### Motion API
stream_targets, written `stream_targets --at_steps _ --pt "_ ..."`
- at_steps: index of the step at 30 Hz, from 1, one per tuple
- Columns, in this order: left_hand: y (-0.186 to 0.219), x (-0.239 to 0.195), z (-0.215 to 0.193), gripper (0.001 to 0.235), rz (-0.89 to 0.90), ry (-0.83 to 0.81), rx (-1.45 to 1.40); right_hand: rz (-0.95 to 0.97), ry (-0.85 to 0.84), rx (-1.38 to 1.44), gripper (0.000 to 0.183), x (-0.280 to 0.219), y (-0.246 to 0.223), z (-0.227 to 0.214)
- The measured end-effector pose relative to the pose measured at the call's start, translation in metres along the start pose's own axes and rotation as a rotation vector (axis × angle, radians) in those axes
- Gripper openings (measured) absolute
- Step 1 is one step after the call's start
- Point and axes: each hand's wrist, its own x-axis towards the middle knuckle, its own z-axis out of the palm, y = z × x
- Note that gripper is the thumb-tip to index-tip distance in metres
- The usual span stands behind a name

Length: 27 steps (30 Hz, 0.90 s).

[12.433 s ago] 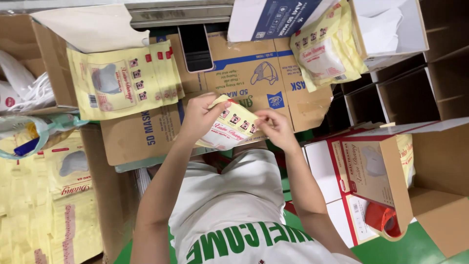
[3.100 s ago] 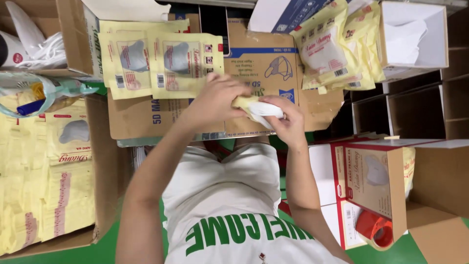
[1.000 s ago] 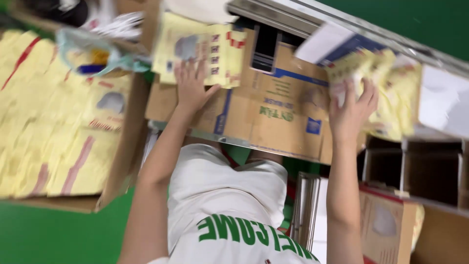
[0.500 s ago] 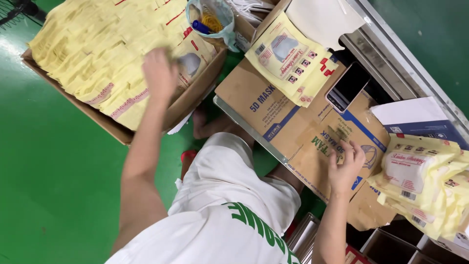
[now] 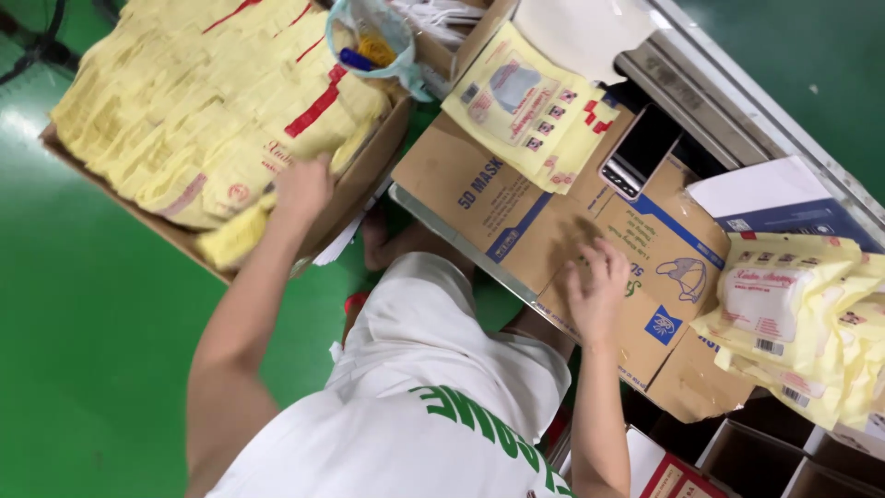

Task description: The person is packaging stacks of face masks into individual yellow and red plastic packets and then placing the packets into cardboard boxes.

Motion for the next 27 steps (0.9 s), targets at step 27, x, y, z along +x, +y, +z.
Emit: stream_targets --at_steps 27 --pt "-0.050 0.011 0.011 0.061 0.037 0.324 0.024 -0.193 -0.135 0.328 0.026 0.016 -0.062 0.048"
